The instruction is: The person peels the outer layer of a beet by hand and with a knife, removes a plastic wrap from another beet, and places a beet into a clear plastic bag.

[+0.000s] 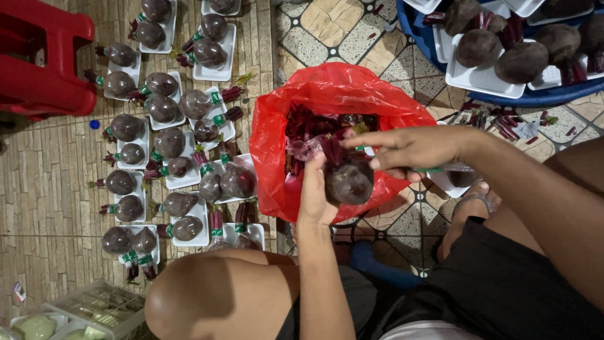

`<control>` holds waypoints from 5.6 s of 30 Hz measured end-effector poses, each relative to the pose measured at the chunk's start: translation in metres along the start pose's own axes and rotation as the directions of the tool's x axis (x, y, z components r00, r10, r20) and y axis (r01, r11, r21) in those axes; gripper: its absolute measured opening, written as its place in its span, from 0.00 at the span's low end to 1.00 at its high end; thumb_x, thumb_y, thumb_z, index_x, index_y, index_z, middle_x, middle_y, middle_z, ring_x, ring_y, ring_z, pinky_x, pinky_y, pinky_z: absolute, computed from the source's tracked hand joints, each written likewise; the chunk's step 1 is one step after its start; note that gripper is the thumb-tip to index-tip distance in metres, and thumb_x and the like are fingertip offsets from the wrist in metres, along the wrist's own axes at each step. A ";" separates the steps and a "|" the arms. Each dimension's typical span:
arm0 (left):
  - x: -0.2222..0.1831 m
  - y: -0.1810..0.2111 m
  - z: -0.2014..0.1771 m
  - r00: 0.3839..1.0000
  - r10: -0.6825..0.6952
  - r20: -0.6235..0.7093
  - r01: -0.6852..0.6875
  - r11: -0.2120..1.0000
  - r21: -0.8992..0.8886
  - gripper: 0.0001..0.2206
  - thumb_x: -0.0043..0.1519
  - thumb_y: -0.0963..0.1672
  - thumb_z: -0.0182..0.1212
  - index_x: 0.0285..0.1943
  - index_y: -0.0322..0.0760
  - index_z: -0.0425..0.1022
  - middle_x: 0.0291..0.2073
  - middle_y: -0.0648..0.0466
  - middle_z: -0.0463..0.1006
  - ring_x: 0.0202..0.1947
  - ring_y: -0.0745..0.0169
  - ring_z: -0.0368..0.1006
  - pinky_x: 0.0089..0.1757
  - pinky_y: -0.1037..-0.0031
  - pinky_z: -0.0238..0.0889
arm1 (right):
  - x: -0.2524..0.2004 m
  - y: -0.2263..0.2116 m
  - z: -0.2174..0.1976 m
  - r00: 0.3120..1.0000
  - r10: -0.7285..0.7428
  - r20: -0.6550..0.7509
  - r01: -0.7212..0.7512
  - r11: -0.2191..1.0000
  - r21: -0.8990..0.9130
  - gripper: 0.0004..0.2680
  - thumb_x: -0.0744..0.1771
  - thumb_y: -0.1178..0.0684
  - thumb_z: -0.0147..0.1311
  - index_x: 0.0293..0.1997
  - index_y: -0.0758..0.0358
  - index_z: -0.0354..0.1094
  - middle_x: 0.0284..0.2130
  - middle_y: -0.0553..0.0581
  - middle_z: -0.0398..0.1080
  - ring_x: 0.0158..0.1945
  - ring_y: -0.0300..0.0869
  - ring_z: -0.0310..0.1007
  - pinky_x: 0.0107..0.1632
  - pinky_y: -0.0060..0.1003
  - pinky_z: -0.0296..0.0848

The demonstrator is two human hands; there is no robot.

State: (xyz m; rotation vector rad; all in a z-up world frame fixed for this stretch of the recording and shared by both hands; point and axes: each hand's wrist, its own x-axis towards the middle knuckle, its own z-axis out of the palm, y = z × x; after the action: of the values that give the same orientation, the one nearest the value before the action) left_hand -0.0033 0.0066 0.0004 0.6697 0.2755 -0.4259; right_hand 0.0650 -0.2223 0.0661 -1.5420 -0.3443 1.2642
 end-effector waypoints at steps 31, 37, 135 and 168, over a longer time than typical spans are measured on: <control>0.011 -0.017 -0.037 0.965 -0.102 -0.241 0.096 0.995 -0.036 0.15 0.61 0.48 0.65 0.51 0.36 0.79 0.44 0.40 0.82 0.46 0.47 0.80 0.46 0.54 0.74 | -0.011 -0.030 0.020 0.872 0.009 -0.489 -0.066 0.993 -0.101 0.17 0.70 0.56 0.43 0.70 0.54 0.60 0.29 0.65 0.74 0.16 0.42 0.69 0.19 0.33 0.69; -0.001 -0.002 0.004 0.990 -0.089 -0.110 0.091 0.996 0.008 0.18 0.63 0.49 0.63 0.54 0.32 0.77 0.45 0.38 0.82 0.48 0.47 0.79 0.49 0.52 0.73 | -0.008 -0.017 0.012 0.892 -0.088 -0.443 0.143 0.985 0.093 0.21 0.69 0.55 0.40 0.73 0.63 0.49 0.24 0.66 0.70 0.12 0.41 0.65 0.13 0.32 0.66; 0.077 -0.268 0.074 0.972 -0.197 -0.128 0.073 -0.266 0.961 0.43 0.49 0.52 0.69 0.73 0.34 0.55 0.67 0.45 0.59 0.58 0.27 0.69 0.57 0.48 0.65 | -0.145 0.018 0.014 0.532 -0.027 -0.846 -0.130 0.985 -0.114 0.22 0.66 0.52 0.52 0.69 0.59 0.59 0.37 0.73 0.77 0.42 0.69 0.77 0.42 0.61 0.74; -0.014 0.027 0.106 0.743 0.669 0.038 -0.185 0.151 0.971 0.15 0.64 0.51 0.57 0.55 0.44 0.75 0.45 0.47 0.79 0.51 0.44 0.75 0.52 0.58 0.68 | 0.059 0.076 0.000 0.754 0.007 -0.656 0.280 0.901 0.331 0.27 0.61 0.47 0.67 0.66 0.60 0.61 0.34 0.62 0.66 0.20 0.44 0.69 0.15 0.33 0.67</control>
State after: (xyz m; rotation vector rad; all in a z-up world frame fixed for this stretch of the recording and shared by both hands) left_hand 0.0084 -0.0390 0.0999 2.0490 0.1724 0.2550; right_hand 0.0601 -0.2083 -0.0296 -1.4419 0.2499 0.5614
